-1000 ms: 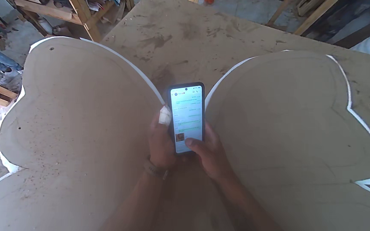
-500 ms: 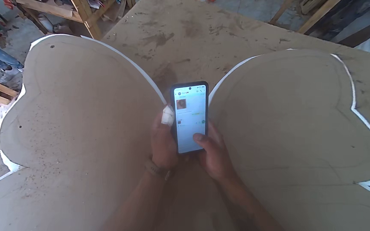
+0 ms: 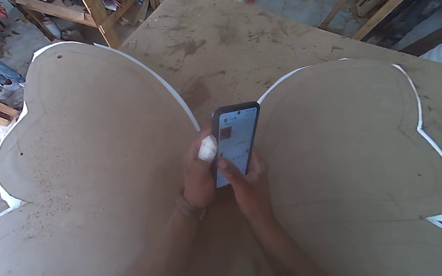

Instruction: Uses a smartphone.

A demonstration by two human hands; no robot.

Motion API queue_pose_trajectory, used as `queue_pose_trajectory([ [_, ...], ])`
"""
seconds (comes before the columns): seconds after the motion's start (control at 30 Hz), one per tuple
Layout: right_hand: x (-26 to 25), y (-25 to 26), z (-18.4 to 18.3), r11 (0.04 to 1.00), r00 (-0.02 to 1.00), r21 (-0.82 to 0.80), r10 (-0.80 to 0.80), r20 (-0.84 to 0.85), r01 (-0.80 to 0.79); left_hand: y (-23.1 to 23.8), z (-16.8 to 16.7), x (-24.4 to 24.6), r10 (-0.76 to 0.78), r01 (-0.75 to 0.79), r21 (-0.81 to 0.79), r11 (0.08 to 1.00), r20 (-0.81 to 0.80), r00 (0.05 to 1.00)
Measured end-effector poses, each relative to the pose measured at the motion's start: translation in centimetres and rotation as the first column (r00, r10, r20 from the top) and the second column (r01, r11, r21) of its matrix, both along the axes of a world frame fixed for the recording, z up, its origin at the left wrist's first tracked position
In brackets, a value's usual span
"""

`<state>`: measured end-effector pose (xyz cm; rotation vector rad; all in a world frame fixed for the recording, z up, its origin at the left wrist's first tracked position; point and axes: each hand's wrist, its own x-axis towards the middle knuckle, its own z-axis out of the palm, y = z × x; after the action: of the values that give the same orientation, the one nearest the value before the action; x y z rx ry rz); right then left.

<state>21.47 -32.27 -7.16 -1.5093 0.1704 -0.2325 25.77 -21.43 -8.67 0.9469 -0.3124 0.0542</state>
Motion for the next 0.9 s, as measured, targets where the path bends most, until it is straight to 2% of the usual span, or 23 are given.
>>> queue_pose_trajectory([
  [0.17,-0.1,-1.1,-1.0,0.983,0.988,0.124,0.124,0.093,-0.135,0.6,0.3,-0.4,0.008,-0.003,0.103,0.995,-0.048,0.999],
  [0.27,0.0,-1.6,-1.5,0.960,0.979,0.197,0.185,0.090,-0.199,0.6,0.2,0.1,0.006,0.000,0.067,0.998,-0.078,0.997],
  [0.33,0.0,-1.8,-1.6,0.954,0.975,0.201,0.210,0.079,-0.222,0.5,0.0,0.9,0.006,-0.006,-0.001,1.000,-0.101,0.995],
  [0.47,-0.1,-2.1,-1.7,0.939,0.962,0.206,0.267,0.060,-0.274,0.5,0.2,1.1,0.051,-0.051,0.003,0.999,-0.151,0.987],
  [0.67,0.1,-2.4,-1.6,0.895,0.938,0.283,0.341,0.059,-0.344,0.6,0.5,1.1,0.021,-0.024,-0.015,1.000,-0.174,0.984],
  [0.9,0.2,-2.1,-1.4,0.914,0.946,0.248,0.319,0.049,-0.321,0.5,0.6,1.1,0.024,-0.031,-0.033,0.999,-0.189,0.982],
])
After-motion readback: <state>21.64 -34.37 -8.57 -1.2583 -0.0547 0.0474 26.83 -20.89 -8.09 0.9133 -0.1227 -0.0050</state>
